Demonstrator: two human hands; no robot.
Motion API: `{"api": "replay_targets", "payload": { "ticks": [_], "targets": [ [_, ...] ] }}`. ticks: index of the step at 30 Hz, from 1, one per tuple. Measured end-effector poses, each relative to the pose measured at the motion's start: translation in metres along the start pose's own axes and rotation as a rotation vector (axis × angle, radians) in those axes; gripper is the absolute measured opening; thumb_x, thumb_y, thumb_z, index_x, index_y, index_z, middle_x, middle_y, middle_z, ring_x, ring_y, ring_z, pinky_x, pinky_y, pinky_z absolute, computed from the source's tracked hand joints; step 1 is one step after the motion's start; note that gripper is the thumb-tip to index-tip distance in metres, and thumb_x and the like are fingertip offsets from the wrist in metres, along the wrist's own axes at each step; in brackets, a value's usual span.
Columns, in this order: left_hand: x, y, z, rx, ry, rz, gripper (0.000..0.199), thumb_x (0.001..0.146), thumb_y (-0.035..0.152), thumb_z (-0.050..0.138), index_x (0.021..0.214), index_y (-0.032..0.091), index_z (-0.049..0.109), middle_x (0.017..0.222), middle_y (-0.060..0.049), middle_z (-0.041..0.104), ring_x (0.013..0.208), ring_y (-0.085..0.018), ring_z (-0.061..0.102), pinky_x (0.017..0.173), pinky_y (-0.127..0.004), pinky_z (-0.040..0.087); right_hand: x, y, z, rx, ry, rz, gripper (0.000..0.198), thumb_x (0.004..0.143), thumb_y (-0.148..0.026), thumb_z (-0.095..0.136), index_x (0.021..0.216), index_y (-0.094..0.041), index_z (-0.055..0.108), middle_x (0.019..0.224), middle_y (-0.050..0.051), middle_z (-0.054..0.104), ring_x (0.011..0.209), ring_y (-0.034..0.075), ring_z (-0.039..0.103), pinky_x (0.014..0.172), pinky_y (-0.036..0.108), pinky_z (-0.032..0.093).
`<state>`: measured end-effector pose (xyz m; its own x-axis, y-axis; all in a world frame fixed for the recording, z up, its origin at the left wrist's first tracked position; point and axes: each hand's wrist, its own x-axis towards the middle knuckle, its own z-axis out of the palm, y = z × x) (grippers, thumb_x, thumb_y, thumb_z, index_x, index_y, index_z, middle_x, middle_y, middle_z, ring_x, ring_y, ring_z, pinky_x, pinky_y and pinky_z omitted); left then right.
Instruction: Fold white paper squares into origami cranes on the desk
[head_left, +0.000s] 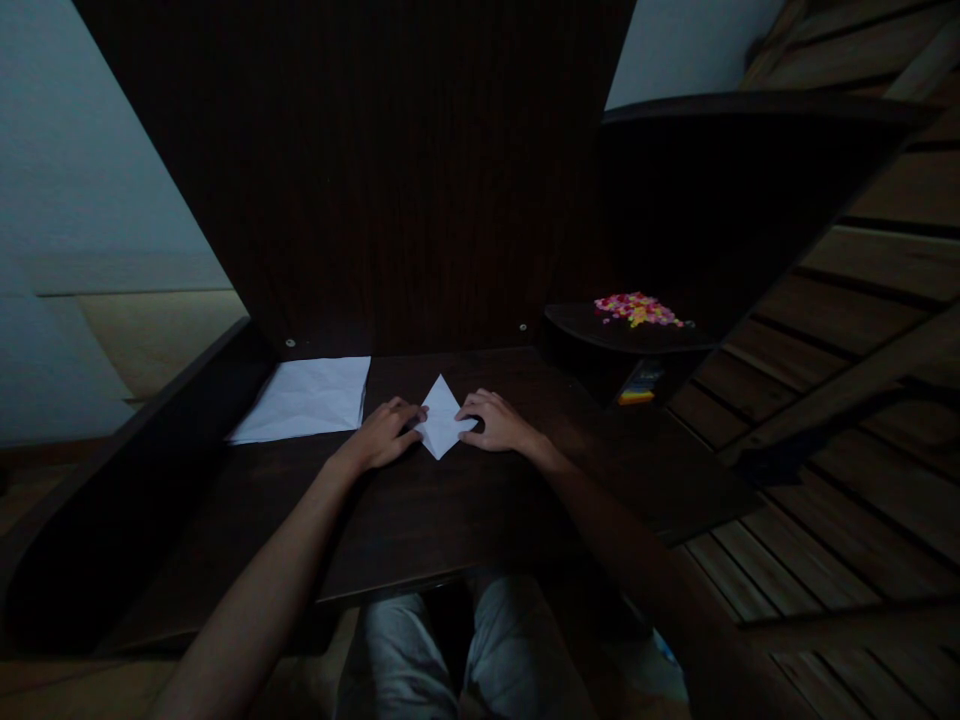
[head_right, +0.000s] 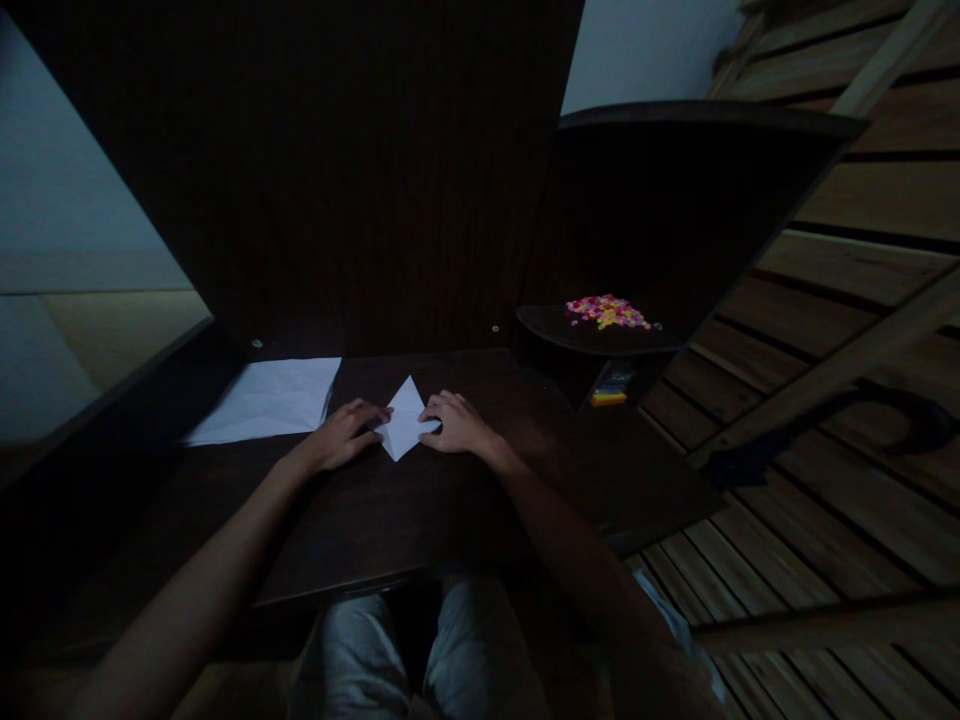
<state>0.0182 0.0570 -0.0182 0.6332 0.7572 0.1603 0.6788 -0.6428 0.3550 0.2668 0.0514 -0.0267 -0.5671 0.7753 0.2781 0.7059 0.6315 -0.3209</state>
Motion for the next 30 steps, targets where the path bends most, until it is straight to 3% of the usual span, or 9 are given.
{"api": "replay_targets", "payload": {
  "ticks": [9, 14, 20, 30],
  "targets": [
    [0.0027, -0.0009, 0.0034, 0.011, 0.038, 0.017, 0.040, 0.097, 0.042, 0.031, 0.110, 0.019, 0.061, 0.116, -0.008, 0.065, 0.109, -0.024, 0.054, 0.097, -0.041, 0.042, -0.0006, -0.0021, -0.0018, 0.003, -0.017, 0.002, 0.028, 0.075, -0.030, 0.072, 0.100, -0.017, 0.070, 0.100, 0.007, 0.062, 0.098, 0.023, 0.053, 0.089, 0.037, 0.039],
    [0.0028, -0.0056, 0.0063, -0.001, 0.038, 0.024, 0.035, 0.094, 0.042, 0.038, 0.108, 0.019, 0.061, 0.116, -0.009, 0.065, 0.110, -0.025, 0.053, 0.099, -0.043, 0.041, -0.0009, -0.0002, 0.0006, 0.000, -0.019, 0.004, 0.028, 0.075, -0.030, 0.072, 0.100, -0.018, 0.069, 0.100, 0.007, 0.062, 0.098, 0.023, 0.052, 0.090, 0.038, 0.038],
    [0.0004, -0.0052, 0.0017, -0.021, 0.007, 0.023, 0.023, 0.084, 0.027, 0.051, 0.104, 0.020, 0.059, 0.124, -0.008, 0.062, 0.116, -0.027, 0.050, 0.100, -0.045, 0.040, -0.0015, 0.0000, 0.0013, -0.009, -0.006, 0.000, 0.029, 0.074, -0.029, 0.072, 0.100, -0.017, 0.069, 0.101, 0.007, 0.062, 0.098, 0.023, 0.052, 0.090, 0.038, 0.038],
    [0.0004, -0.0041, 0.0014, -0.023, 0.005, 0.020, 0.023, 0.082, 0.022, 0.049, 0.104, 0.020, 0.058, 0.123, -0.008, 0.062, 0.115, -0.027, 0.050, 0.101, -0.045, 0.040, -0.0005, -0.0019, -0.0006, -0.018, -0.012, -0.002, 0.030, 0.073, -0.029, 0.072, 0.100, -0.017, 0.070, 0.101, 0.007, 0.062, 0.098, 0.023, 0.053, 0.089, 0.038, 0.039]
  ]
}}
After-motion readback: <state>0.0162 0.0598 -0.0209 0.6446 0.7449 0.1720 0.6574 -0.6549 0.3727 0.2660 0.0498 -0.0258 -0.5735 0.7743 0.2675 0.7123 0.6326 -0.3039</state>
